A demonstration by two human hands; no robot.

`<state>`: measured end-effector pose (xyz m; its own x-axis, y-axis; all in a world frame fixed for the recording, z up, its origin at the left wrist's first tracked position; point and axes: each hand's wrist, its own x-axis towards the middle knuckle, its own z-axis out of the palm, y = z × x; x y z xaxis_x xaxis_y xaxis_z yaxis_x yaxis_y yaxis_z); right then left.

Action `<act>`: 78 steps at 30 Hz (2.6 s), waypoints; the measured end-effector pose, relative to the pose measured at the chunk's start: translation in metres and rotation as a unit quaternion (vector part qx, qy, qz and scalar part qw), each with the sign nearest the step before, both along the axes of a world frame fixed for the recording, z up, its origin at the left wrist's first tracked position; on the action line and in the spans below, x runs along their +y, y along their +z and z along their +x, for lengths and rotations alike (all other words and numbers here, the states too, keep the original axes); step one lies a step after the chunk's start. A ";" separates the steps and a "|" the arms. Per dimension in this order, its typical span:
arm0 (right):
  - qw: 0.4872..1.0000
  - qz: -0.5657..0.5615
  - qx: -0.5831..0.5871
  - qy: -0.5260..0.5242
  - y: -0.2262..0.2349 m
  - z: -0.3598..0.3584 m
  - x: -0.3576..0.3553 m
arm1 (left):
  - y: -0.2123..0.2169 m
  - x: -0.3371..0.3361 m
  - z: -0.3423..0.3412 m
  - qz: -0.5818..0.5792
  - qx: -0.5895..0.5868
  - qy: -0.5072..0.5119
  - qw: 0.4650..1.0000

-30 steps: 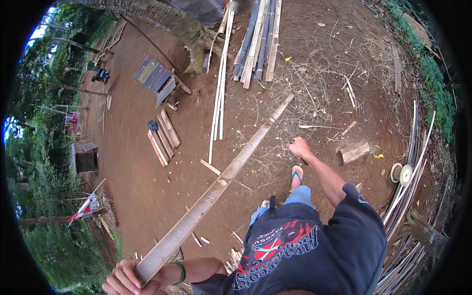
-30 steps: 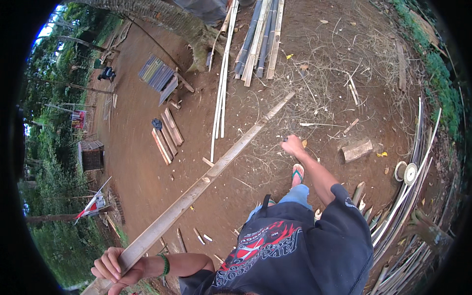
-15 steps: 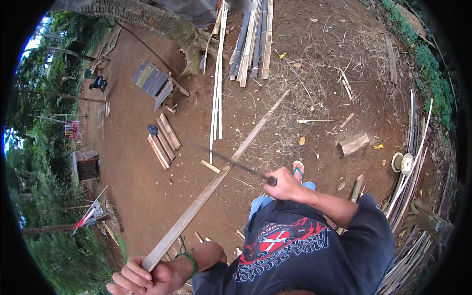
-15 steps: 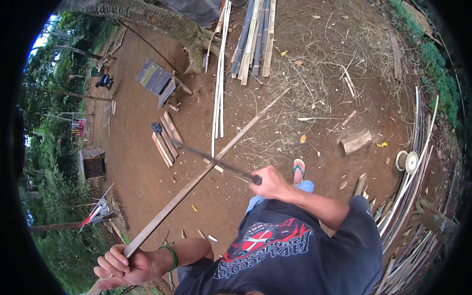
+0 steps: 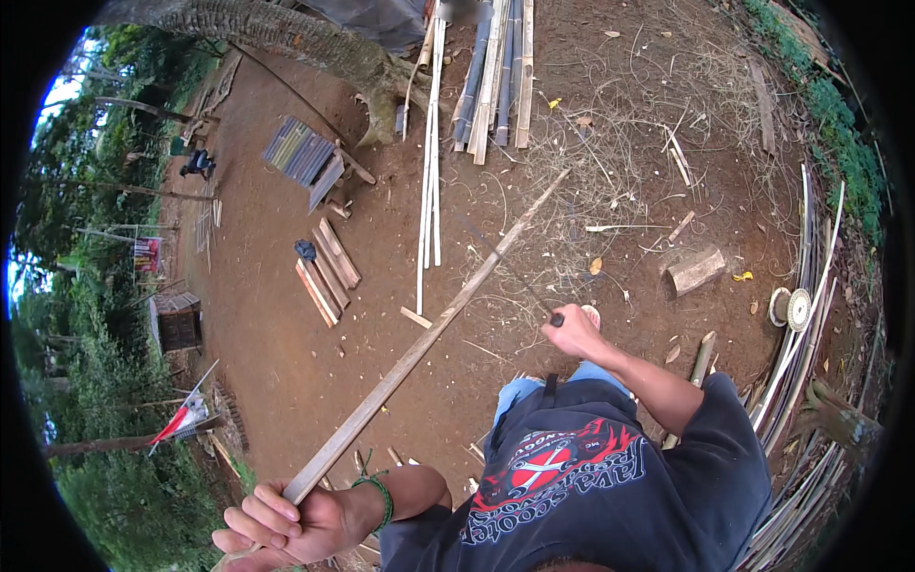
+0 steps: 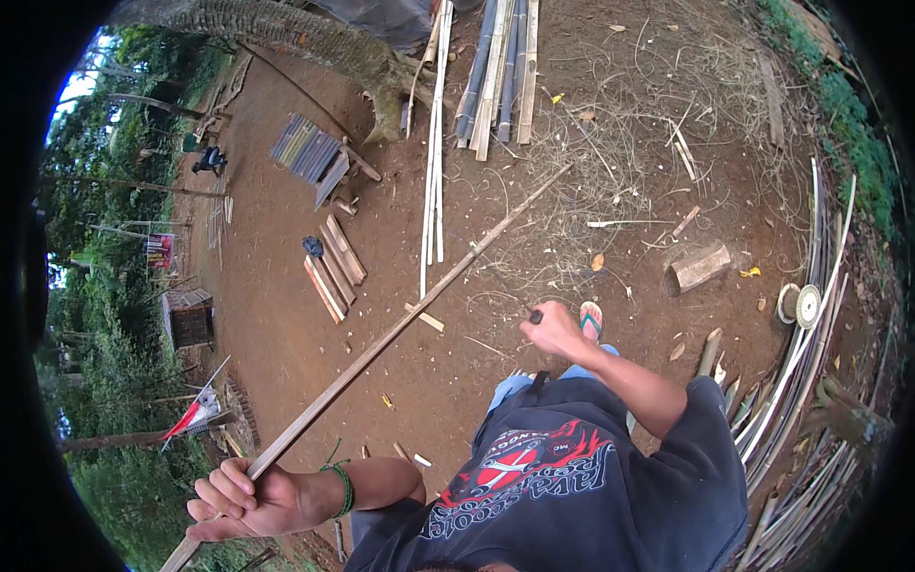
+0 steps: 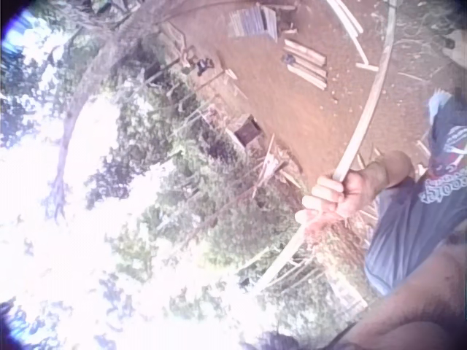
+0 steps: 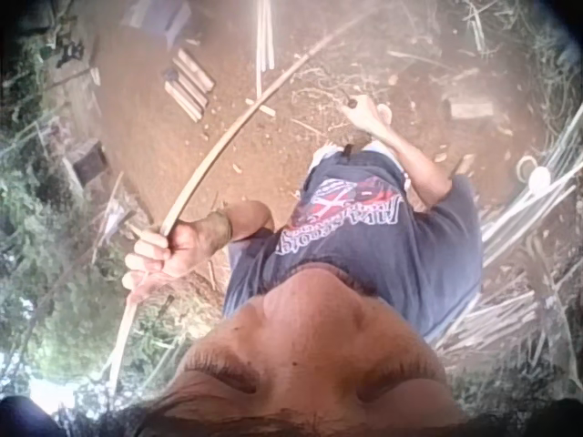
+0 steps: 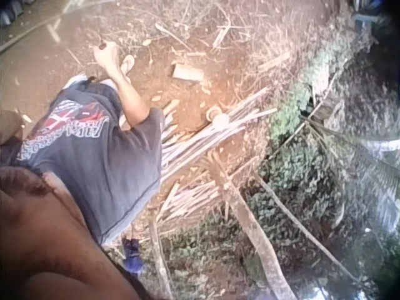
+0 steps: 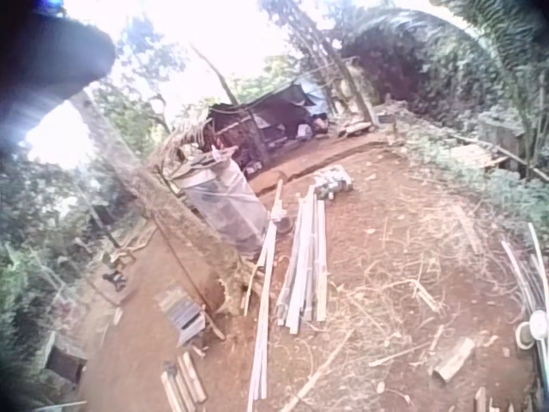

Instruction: The person uses a machete to shave and smooth a long, thin piece of wood. They hold the wood with their left hand and repeatedly strike it with the machete in their right hand, removing thin strips of wood. The person works outdoors in a yard area with other wooden planks and debris visible on the ground.

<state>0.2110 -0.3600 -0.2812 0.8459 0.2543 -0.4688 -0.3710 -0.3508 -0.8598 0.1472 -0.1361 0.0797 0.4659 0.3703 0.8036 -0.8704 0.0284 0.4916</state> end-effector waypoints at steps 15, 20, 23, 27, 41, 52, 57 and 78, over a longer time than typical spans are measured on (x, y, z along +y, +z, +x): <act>0.999 -0.013 -0.015 0.038 0.028 -0.016 0.000 | -0.011 0.009 -0.006 -0.016 0.026 0.173 0.985; 0.974 0.084 -0.160 0.135 0.119 -0.045 0.012 | -0.012 0.011 -0.006 -0.011 0.010 0.044 0.999; 0.987 0.042 -0.125 0.097 0.077 -0.034 0.007 | -0.011 0.011 -0.008 -0.003 0.005 0.019 1.000; 0.992 -0.127 0.016 0.018 -0.046 0.002 -0.045 | -0.015 0.013 -0.011 0.001 0.008 -0.009 1.000; 0.989 -0.126 -0.037 -0.064 -0.139 0.055 -0.028 | -0.011 0.018 -0.005 0.002 0.014 -0.007 1.000; 0.963 -0.235 0.115 -0.069 -0.197 0.102 -0.054 | 0.002 0.016 0.019 0.001 0.030 0.052 0.998; 0.968 -0.236 0.047 0.063 -0.186 0.094 -0.073 | -0.004 0.028 0.040 0.028 0.045 0.130 0.990; 0.973 -0.007 0.082 -0.218 -0.071 0.121 -0.036 | -0.010 -0.032 0.265 0.008 0.053 -0.130 0.990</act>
